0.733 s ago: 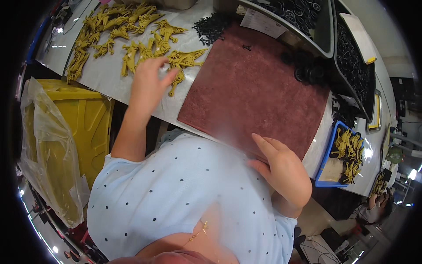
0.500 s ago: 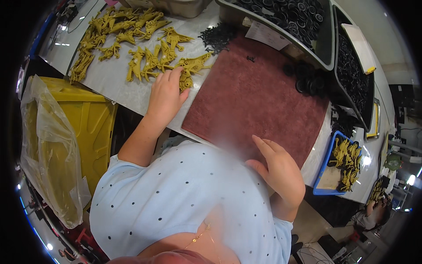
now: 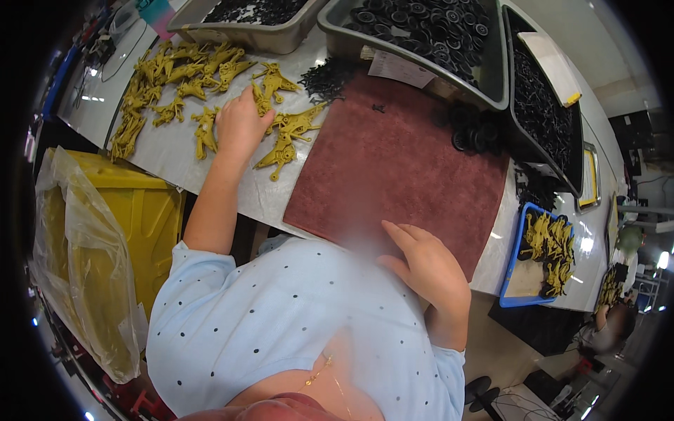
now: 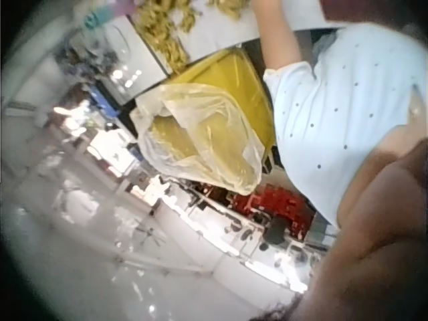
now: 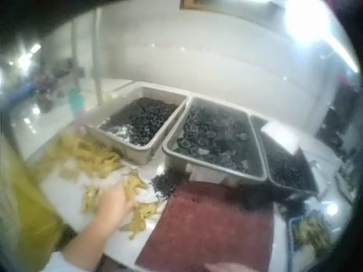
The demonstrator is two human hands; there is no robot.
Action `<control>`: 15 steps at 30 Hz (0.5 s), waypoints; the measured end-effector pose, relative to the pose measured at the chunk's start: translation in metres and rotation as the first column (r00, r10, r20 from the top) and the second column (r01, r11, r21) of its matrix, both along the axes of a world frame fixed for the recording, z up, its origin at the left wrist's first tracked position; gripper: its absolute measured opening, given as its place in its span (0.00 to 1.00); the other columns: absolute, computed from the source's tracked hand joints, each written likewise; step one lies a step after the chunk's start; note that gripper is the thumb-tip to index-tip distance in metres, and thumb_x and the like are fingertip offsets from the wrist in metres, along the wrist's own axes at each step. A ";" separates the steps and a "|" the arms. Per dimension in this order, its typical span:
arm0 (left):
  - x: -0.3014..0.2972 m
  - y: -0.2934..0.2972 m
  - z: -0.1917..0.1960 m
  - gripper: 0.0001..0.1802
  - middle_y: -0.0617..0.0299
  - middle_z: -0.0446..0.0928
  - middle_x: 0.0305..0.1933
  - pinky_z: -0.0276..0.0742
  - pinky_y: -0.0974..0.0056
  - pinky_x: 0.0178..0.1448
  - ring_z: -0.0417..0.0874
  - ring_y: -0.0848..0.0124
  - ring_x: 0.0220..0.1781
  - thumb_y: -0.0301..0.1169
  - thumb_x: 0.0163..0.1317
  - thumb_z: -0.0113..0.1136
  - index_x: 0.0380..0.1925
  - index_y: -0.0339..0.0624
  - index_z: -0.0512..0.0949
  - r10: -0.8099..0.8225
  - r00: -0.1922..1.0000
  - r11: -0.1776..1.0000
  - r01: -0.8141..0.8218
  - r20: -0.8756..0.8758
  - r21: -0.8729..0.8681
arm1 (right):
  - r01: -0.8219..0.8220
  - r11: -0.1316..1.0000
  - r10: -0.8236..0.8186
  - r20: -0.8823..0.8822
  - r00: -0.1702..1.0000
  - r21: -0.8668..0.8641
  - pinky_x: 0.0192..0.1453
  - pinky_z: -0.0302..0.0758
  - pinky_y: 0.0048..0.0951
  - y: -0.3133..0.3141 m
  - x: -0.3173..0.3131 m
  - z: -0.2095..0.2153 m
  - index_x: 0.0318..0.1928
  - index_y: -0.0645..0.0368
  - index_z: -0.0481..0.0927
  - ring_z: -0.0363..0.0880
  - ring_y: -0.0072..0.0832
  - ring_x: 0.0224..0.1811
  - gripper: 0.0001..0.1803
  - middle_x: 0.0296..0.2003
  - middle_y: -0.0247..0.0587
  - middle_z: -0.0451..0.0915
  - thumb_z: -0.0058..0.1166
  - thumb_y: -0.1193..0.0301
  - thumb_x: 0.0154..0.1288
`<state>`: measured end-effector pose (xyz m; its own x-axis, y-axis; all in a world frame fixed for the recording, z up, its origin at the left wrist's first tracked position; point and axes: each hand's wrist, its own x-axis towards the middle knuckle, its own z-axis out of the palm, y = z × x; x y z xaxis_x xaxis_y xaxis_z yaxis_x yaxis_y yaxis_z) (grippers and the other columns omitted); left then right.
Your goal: The person assembles toy motorcycles by attaching wheels and handlebars to frames by hand, places the assembled motorcycles into a tray, and lays out additional motorcycle frames on a cloth mat to attach small parts.
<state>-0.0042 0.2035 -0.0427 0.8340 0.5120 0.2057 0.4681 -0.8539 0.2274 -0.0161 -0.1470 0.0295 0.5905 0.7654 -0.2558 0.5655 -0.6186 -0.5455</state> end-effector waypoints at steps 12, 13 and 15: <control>-0.022 -0.086 0.048 0.28 0.61 0.79 0.33 0.73 0.72 0.29 0.78 0.77 0.27 0.36 0.63 0.63 0.60 0.34 0.70 -0.242 0.900 0.019 0.377 0.362 -0.926 | 0.036 0.821 -0.167 0.179 0.970 0.570 0.46 0.80 0.29 0.055 0.015 -0.001 0.58 0.52 0.76 0.79 0.33 0.43 0.29 0.51 0.42 0.73 0.62 0.83 0.54; -0.022 -0.094 0.048 0.26 0.62 0.79 0.33 0.72 0.72 0.29 0.78 0.77 0.27 0.35 0.65 0.61 0.59 0.35 0.70 -0.292 0.907 -0.210 0.250 0.305 -0.945 | 0.051 0.825 -0.185 0.183 0.966 0.563 0.46 0.80 0.29 0.056 0.016 -0.006 0.58 0.52 0.76 0.79 0.33 0.43 0.29 0.51 0.42 0.73 0.62 0.83 0.54; -0.025 -0.110 0.048 0.21 0.62 0.78 0.33 0.70 0.73 0.27 0.76 0.76 0.26 0.37 0.69 0.54 0.57 0.35 0.71 -0.314 0.903 -0.235 0.226 0.294 -0.945 | -0.045 0.771 -0.138 0.237 0.962 0.635 0.44 0.80 0.27 0.055 0.017 -0.018 0.56 0.52 0.77 0.79 0.29 0.41 0.28 0.50 0.40 0.72 0.63 0.84 0.53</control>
<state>-0.0288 0.0936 0.0055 0.9439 -0.1931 -0.2679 0.3128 0.2628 0.9127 0.0008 -0.0921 0.0120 0.6023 0.6675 0.4378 0.7194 -0.2161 -0.6602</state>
